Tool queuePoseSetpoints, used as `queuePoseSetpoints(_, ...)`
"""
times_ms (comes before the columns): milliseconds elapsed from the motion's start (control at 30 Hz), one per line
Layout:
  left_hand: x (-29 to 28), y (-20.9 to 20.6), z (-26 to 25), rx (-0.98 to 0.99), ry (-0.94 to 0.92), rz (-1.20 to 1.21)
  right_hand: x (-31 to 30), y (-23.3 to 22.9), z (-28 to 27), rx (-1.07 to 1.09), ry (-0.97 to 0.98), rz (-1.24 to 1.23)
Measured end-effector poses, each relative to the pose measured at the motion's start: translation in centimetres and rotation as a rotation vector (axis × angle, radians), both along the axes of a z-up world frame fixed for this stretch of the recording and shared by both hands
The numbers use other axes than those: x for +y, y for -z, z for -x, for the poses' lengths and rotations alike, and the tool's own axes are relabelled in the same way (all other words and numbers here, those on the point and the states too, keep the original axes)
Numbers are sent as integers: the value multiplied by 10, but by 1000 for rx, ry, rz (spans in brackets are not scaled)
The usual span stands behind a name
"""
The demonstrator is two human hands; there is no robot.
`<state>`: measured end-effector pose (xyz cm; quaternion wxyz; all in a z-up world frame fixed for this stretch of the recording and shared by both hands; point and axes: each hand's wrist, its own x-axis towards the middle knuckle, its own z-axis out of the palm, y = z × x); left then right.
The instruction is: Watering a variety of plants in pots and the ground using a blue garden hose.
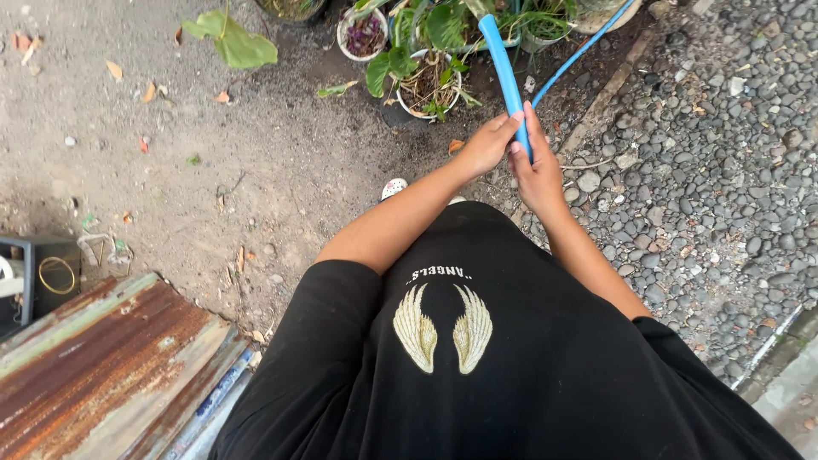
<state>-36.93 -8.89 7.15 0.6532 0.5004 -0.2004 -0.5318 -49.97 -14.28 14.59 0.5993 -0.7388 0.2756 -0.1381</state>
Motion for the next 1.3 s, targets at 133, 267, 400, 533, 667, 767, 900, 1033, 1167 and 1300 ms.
queuePoseSetpoints(133, -4, -11, -1, -132, 61, -65, 1, -13, 6, -134, -25, -8)
queuePoseSetpoints(267, -18, -5, 3, -89, 160, -63, -4, -7, 19, -40, 31, -115)
queuePoseSetpoints(400, -35, -20, 11, -152, 266, -66, -14, -8, 35, -122, 43, -178)
queuePoseSetpoints(533, -50, -40, 14, -149, 329, -33, -23, -17, 42, -131, 117, -172)
queuePoseSetpoints(667, -69, -41, 11, -150, 356, 24, -30, -24, 40, -226, 144, -175)
queuePoseSetpoints(767, -88, -44, 14, -184, 394, -11, -37, -24, 38, -245, 207, -198)
queuePoseSetpoints(900, -129, -6, 22, -415, 371, 25, -56, -18, 34, -252, 309, -195)
queuePoseSetpoints(1033, -164, -60, 20, -262, 435, -125, -93, -15, 25, -282, 354, -165)
queuePoseSetpoints(1167, -233, -54, -4, -347, 440, -159, -155, -6, -1, -365, 364, -143)
queuePoseSetpoints(1300, -289, -74, -21, -258, 496, -102, -213, -4, -17, -427, 356, -175)
